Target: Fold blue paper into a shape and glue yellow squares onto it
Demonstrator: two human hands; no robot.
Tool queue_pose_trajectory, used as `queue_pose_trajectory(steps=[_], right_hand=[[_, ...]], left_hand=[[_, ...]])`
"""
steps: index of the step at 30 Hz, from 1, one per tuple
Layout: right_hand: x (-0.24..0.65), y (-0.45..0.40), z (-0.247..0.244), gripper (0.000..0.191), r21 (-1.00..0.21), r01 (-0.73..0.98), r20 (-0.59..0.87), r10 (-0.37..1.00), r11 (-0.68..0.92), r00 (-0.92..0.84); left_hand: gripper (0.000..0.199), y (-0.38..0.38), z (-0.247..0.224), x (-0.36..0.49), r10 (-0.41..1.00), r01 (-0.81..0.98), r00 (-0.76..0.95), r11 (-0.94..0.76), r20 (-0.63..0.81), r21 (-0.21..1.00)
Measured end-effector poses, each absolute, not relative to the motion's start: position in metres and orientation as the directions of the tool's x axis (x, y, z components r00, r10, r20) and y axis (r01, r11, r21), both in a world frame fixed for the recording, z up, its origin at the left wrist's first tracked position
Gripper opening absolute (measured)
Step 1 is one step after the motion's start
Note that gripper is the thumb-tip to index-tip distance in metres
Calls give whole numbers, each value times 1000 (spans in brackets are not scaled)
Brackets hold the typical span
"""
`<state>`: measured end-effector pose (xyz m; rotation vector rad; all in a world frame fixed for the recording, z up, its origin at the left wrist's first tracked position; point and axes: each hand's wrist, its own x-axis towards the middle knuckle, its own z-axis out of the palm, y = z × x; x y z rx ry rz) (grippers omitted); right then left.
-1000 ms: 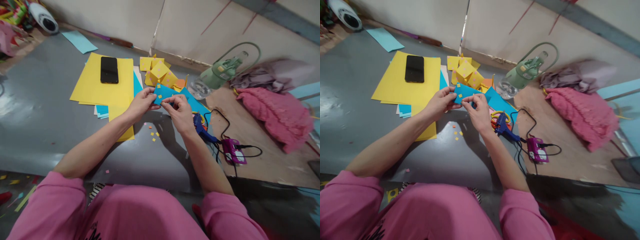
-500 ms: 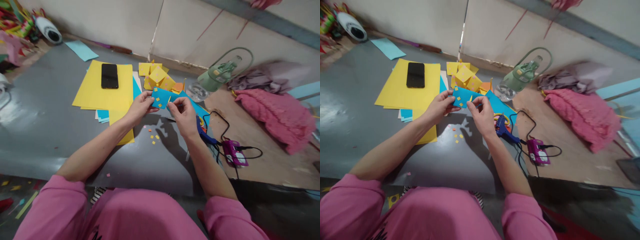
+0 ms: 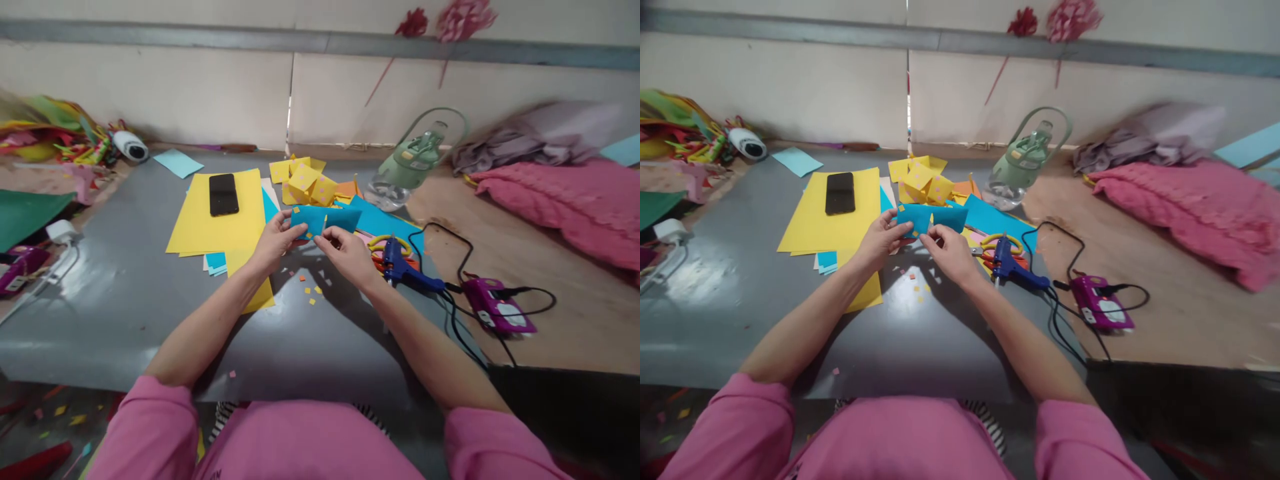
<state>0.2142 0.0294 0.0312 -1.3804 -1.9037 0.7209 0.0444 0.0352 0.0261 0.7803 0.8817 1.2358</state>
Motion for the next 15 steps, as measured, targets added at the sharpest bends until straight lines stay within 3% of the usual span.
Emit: queue_pose_trajectory(steps=[8,15], right_hand=[[214,29,32,28,-747,589,211,950,309,-230],[212,28,30,27,-749,590,207,953,301,-224]], left_hand=[[35,34,25,44,988,-413,76,157,-137,897],[47,36,21,44,991,-429,88,133,-105,894]])
